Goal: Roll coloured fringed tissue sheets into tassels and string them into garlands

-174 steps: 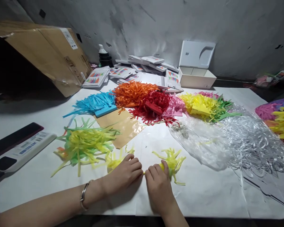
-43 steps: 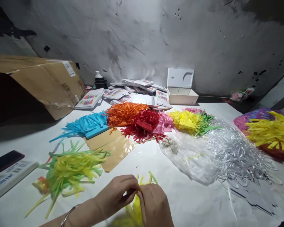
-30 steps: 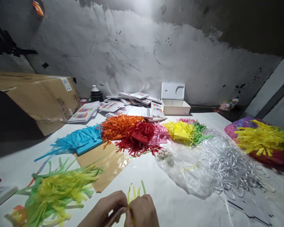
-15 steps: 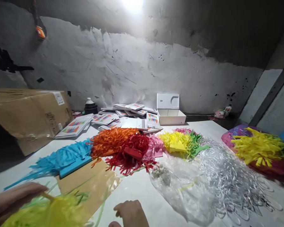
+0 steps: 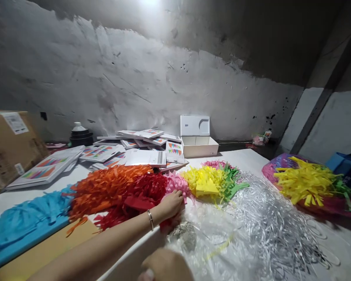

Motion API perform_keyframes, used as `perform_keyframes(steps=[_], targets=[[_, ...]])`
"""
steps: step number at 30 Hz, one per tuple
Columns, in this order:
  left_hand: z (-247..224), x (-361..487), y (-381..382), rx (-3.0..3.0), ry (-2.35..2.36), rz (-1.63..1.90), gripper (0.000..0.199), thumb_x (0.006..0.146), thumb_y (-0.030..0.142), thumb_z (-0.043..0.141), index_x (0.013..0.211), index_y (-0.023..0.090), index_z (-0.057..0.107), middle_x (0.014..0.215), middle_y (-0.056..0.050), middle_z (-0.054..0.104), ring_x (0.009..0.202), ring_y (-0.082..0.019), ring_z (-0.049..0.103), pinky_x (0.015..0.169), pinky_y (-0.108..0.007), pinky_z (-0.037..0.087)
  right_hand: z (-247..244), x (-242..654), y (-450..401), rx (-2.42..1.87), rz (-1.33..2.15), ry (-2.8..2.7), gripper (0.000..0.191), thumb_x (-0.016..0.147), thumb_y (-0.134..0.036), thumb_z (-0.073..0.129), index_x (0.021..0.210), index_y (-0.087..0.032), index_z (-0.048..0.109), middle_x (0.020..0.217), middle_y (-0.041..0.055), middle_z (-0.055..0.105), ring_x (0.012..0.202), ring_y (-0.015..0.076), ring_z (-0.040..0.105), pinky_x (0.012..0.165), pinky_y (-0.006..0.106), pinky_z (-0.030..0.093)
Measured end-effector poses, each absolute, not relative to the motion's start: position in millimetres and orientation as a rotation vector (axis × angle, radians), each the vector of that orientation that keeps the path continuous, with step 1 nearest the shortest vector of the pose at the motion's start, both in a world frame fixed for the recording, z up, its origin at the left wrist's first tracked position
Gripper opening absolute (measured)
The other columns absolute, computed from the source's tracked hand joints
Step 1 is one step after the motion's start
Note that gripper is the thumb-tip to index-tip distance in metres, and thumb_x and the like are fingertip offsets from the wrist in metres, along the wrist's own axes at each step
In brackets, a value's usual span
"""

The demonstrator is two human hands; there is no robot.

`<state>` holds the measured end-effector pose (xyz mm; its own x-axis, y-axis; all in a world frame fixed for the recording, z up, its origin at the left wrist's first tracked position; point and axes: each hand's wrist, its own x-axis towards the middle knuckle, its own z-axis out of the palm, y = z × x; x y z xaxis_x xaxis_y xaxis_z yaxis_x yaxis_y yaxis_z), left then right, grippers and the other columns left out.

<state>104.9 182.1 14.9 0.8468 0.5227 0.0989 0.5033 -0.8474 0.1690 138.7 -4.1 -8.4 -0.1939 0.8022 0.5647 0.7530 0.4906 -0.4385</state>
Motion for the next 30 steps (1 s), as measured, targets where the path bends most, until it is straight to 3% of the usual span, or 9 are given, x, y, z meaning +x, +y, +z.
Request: perform_keyframes(steps=[3,5,7,13,18,21,23,28,30], targets=[[-1.4,109.3,201.7,2.873,0.878,0.152,0.032,0.099,0.033,0.062,0.126,0.017,0.061,0.126,-0.011,0.063,0.105,-0.024,0.066,0.089,-0.044,0.058,10.3,188.4,39.3,-1.409,0.021,-1.859,0.015,0.094,-0.020,0.056,0.095,-0.024,0.071,0.084,0.0013,0.074,0.075,0.0181,0.071,0.068,0.027,0.055],[-4.9,102.1,206.6,2.867,0.870,0.140,0.031,0.099,0.033,0.062,0.125,0.017,0.061,0.126,-0.010,0.064,0.105,-0.024,0.066,0.089,-0.044,0.058,12.2,212.5,75.3,-1.452,-0.010,-1.817,0.014,0.096,-0.026,0.060,0.099,-0.018,0.070,0.094,0.0075,0.073,0.086,0.0212,0.071,0.074,0.031,0.056],[-2.6,90.5,208.7,2.859,0.843,0.168,0.030,0.099,0.033,0.062,0.124,0.017,0.062,0.124,-0.010,0.064,0.104,-0.023,0.066,0.089,-0.044,0.058,8.7,225.8,107.9,-1.459,0.018,-1.835,0.021,0.097,-0.034,0.063,0.108,-0.017,0.067,0.106,0.0065,0.070,0.093,0.0197,0.069,0.080,0.036,0.057],[28.4,43.2,218.2,2.787,0.873,0.401,0.012,0.097,0.022,0.062,0.103,0.014,0.070,0.108,-0.008,0.071,0.099,-0.022,0.068,0.090,-0.041,0.056,14.3,238.7,146.8,-1.404,0.237,-1.876,0.026,0.101,-0.039,0.058,0.110,-0.016,0.066,0.104,0.0026,0.068,0.087,0.0166,0.068,0.077,0.033,0.059],[66.6,9.1,237.2,2.661,0.881,0.561,0.021,0.082,0.011,0.063,0.098,0.017,0.075,0.110,-0.010,0.073,0.105,-0.026,0.067,0.093,-0.035,0.052,42.2,259.1,135.2,-1.340,0.352,-1.691,0.026,0.098,-0.038,0.063,0.111,-0.017,0.065,0.110,0.0051,0.068,0.095,0.0180,0.068,0.085,0.039,0.057],[88.2,-5.1,244.9,2.563,0.969,0.688,0.022,0.075,0.016,0.066,0.095,0.016,0.075,0.111,-0.012,0.072,0.109,-0.032,0.065,0.099,-0.043,0.049,62.3,273.0,125.7,-1.288,0.373,-1.524,0.028,0.099,-0.040,0.061,0.112,-0.016,0.065,0.114,0.0061,0.068,0.103,0.0204,0.067,0.091,0.043,0.055],[102.7,-11.3,241.8,2.488,0.994,0.796,0.026,0.079,0.024,0.063,0.101,0.015,0.073,0.115,-0.014,0.070,0.113,-0.032,0.064,0.104,-0.044,0.047,77.7,277.7,119.5,-1.246,0.398,-1.452,0.031,0.099,-0.044,0.060,0.111,-0.016,0.066,0.110,0.0056,0.069,0.099,0.0199,0.068,0.089,0.042,0.056],[140.7,-7.9,199.9,2.294,0.762,1.022,0.059,0.092,0.044,0.051,0.143,0.015,0.050,0.146,-0.016,0.056,0.132,-0.029,0.055,0.107,-0.040,0.048,120.2,255.9,101.9,-1.144,0.469,-1.467,0.036,0.096,-0.050,0.056,0.099,-0.018,0.072,0.091,0.0043,0.073,0.084,0.0180,0.068,0.080,0.035,0.056],[153.4,-1.8,177.9,2.173,0.616,1.008,0.060,0.086,0.051,0.061,0.135,0.015,0.060,0.136,-0.014,0.065,0.125,-0.031,0.060,0.104,-0.040,0.050,133.9,239.8,93.6,-1.137,0.478,-1.513,0.036,0.093,-0.051,0.056,0.092,-0.020,0.074,0.085,0.0034,0.073,0.082,0.0188,0.067,0.075,0.032,0.055]])
